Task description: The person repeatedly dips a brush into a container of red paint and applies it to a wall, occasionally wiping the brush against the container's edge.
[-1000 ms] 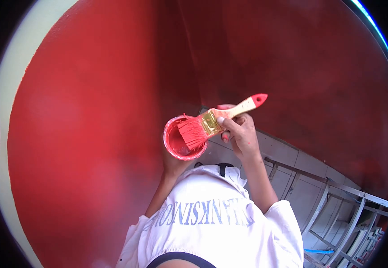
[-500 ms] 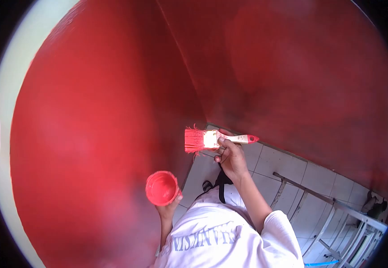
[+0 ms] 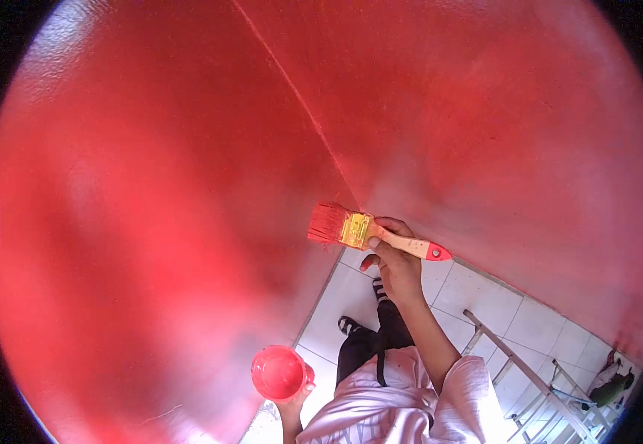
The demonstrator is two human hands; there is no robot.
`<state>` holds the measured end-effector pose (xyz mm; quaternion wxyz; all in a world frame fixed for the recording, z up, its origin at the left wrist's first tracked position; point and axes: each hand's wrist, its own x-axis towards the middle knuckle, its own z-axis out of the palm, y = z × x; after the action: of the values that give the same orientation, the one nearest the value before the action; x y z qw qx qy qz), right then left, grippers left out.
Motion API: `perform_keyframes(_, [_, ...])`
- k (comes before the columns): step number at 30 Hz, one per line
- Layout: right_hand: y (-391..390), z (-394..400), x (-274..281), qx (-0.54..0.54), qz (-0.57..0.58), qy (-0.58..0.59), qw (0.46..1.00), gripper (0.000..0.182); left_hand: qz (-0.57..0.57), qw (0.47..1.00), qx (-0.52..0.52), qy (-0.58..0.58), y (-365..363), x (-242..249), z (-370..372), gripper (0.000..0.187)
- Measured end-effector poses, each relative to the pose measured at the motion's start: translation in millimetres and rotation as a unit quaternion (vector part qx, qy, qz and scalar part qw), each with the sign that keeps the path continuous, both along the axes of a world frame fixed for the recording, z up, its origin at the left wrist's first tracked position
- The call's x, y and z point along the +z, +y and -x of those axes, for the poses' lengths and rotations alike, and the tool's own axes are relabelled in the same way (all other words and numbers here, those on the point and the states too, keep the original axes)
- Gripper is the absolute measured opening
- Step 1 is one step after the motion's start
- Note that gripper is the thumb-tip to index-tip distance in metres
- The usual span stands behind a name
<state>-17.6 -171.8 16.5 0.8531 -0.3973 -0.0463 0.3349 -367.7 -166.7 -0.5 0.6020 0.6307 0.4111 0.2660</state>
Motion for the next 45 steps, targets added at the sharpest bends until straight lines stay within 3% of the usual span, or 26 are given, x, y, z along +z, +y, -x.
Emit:
perform_keyframes(2, [-2.9, -1.0, -1.6, 0.01, 0.0, 0.003, 1.0, 0.033, -0.009, 0.999, 0.034, 0.007, -17.8, -7.3, 0.0, 0.097])
perform_keyframes(4, [-3.7, -3.4, -3.7, 0.016, -0.003, 0.005, 1.0, 0.032, -0.018, 0.996, 0.089, 0.003, -28.4, 17.7, -29.6, 0.082])
perform_keyframes(8, [-3.0, -2.9, -1.9, 0.016, -0.003, 0.017, 1.0, 0.033, 0.019, 0.993, 0.12, -0.006, -30.0, 37.5, -51.1, 0.085])
perform_keyframes(11, [-3.3, -1.3, -5.6, 0.017, 0.006, 0.01, 1.0, 0.032, -0.019, 0.999, 0.035, 0.001, -28.0, -3.3, -13.2, 0.116])
perform_keyframes(14, [-0.4, -3.6, -10.2, 0.014, 0.004, 0.006, 1.0, 0.032, -0.049, 0.998, 0.021, 0.03, -24.6, -17.5, -4.2, 0.121])
perform_keyframes(17, [2.8, -5.2, -8.8, 0.009, 0.005, 0.011, 1.0, 0.032, -0.033, 0.991, 0.126, -0.02, -19.4, 15.9, -47.8, 0.094])
perform_keyframes(23, [-1.7, -1.0, -6.6, 0.01, -0.012, 0.028, 0.999, 0.035, -0.021, 0.993, 0.115, 0.003, -18.5, 20.2, -43.3, 0.094])
perform_keyframes(27, [-2.3, -1.3, -9.8, 0.006, -0.009, 0.032, 0.999, 0.035, -0.01, 0.999, 0.043, 0.025, -14.7, 25.6, -34.7, 0.114])
perform_keyframes(36, [-4.2, -1.8, -9.4, 0.014, 0.012, 0.048, 0.999, 0.034, -0.005, 0.999, 0.043, 0.029, -16.8, 33.6, -42.6, 0.108])
perform_keyframes(45, [-3.1, -1.3, -10.1, 0.023, -0.008, 0.051, 0.998, 0.034, 0.023, 0.998, 0.063, 0.01, -15.5, 47.3, -53.9, 0.089])
